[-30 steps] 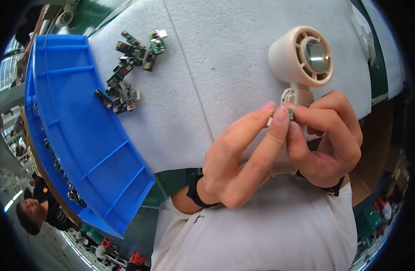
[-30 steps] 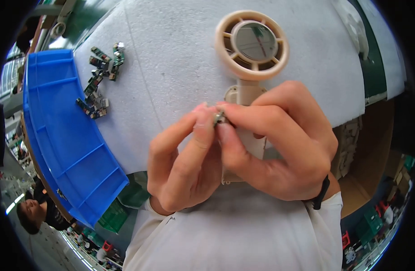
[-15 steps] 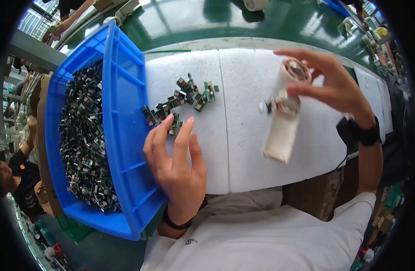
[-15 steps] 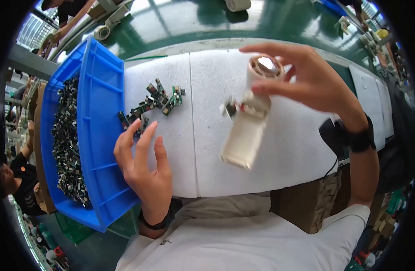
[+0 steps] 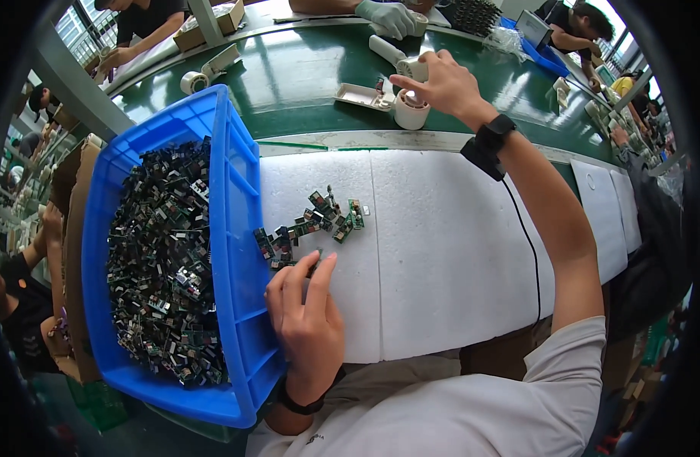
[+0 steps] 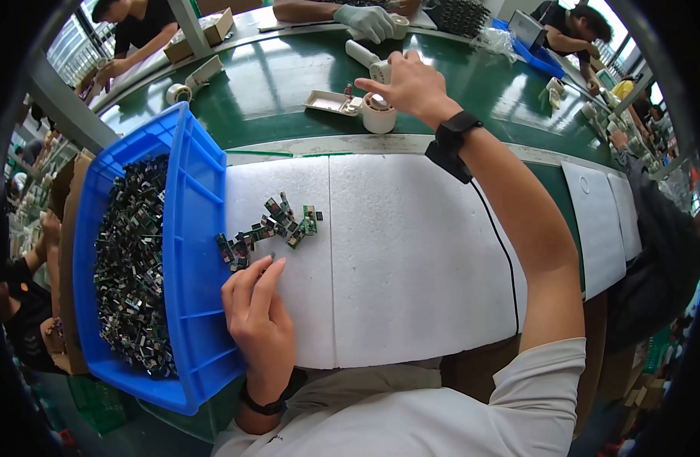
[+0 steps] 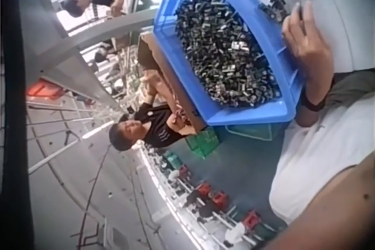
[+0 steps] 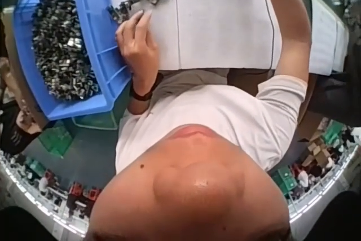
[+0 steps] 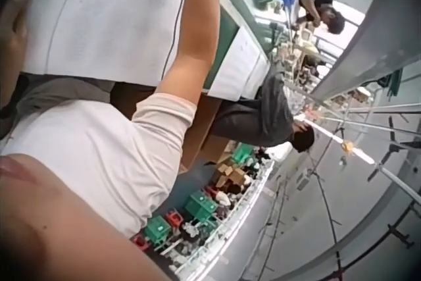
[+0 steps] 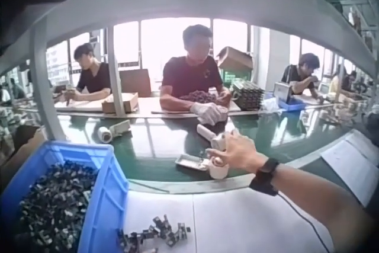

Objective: The person picks up a circuit board and a fan housing, connects a wire to the board, and fits the board into the housing. After setting the fan aside and scratching their arm, they repeat the assembly process with another circuit board and fan housing.

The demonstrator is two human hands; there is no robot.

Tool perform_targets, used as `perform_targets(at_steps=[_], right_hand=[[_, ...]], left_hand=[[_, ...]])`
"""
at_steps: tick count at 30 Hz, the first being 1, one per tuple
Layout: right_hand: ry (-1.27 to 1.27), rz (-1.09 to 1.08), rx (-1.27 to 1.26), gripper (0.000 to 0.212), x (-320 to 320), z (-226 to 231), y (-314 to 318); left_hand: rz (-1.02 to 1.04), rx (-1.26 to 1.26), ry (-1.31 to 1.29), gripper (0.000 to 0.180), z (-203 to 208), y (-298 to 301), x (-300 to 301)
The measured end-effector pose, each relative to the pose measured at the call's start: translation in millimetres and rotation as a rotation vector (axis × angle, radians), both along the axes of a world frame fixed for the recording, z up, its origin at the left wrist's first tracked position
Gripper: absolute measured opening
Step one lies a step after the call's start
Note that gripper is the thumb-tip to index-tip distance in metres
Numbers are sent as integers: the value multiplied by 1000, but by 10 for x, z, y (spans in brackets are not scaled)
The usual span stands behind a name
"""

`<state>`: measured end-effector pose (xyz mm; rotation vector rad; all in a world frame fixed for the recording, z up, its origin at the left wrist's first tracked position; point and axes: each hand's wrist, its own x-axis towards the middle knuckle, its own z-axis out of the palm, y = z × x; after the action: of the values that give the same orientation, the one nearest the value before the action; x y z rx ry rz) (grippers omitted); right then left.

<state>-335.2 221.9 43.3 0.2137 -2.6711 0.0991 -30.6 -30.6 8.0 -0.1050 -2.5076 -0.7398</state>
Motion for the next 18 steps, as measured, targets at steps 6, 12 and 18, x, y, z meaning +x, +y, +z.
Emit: perform_targets(at_steps=[6,12,18], right_hand=[[-131,-141,-115,81,-686,-135,134],[-629,-24,-343,73,-535,266,251],[-389,399,-546,68,346,441,527]], left_hand=[[-307,72,107,40,0,20,-35],[-248,23,32,33,0,16,7],[-222,30,14,32,-48,-37,19]])
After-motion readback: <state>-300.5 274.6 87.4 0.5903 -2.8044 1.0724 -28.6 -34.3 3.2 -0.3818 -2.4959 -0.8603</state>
